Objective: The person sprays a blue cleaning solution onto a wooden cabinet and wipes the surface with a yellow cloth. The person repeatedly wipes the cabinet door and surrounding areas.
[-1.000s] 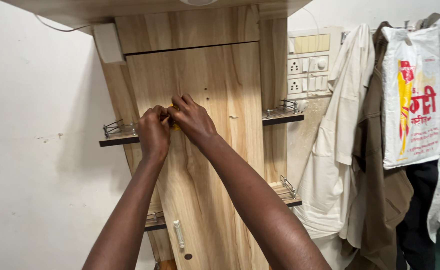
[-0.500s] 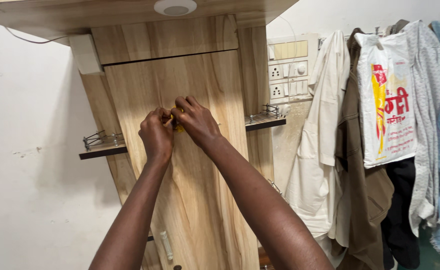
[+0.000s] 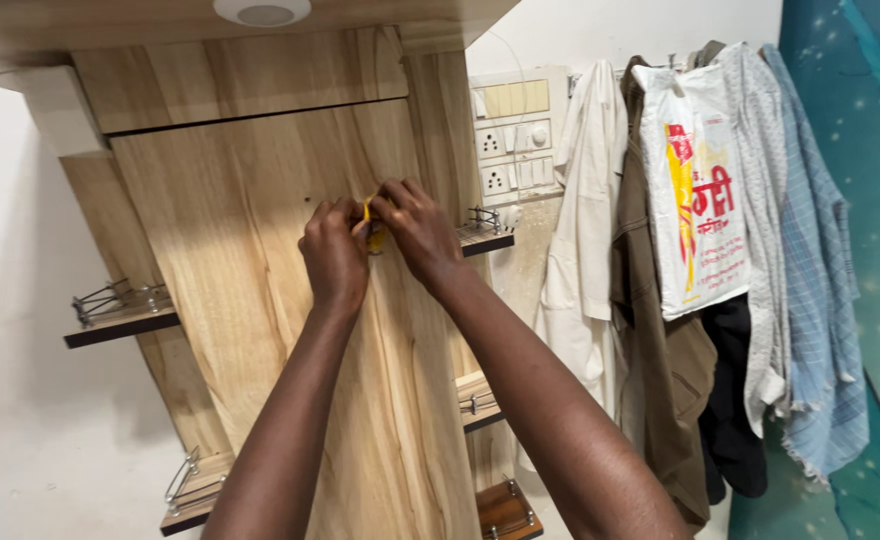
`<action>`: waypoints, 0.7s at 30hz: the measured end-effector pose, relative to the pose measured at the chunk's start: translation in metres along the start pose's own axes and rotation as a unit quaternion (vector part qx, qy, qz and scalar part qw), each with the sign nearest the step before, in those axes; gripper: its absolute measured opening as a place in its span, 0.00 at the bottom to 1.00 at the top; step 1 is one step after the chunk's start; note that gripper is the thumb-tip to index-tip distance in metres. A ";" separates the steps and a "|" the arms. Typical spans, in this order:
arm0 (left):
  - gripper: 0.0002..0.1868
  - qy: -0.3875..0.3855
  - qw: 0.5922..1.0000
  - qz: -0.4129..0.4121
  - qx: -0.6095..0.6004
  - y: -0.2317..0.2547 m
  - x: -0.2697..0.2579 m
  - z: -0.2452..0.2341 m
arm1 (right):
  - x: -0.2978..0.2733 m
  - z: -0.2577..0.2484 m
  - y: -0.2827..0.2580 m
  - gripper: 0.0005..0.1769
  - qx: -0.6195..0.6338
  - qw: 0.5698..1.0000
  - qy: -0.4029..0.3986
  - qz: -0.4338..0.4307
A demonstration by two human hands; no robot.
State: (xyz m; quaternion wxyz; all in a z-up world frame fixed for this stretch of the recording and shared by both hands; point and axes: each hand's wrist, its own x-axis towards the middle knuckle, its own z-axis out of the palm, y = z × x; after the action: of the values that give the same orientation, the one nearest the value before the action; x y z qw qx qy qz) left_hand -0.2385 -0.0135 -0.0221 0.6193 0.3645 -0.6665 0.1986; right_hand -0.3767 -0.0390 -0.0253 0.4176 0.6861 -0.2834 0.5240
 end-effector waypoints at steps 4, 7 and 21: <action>0.14 -0.029 0.999 0.013 -0.002 0.011 0.003 0.015 | -0.005 -0.010 0.013 0.12 -0.007 0.999 -0.007 0.049; 0.15 -0.036 0.999 0.029 0.002 0.008 0.006 0.015 | -0.008 -0.009 0.014 0.13 -0.003 0.999 0.001 0.045; 0.12 -0.103 0.980 0.162 0.046 0.006 0.003 0.022 | -0.042 0.002 0.008 0.07 -0.003 0.982 0.039 0.187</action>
State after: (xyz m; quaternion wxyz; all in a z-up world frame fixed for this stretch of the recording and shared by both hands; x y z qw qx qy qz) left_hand -0.2574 -0.0258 -0.0212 0.4895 0.2980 -0.7670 0.2885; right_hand -0.3948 -0.0468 -0.0632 0.3252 0.5987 -0.3916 0.6184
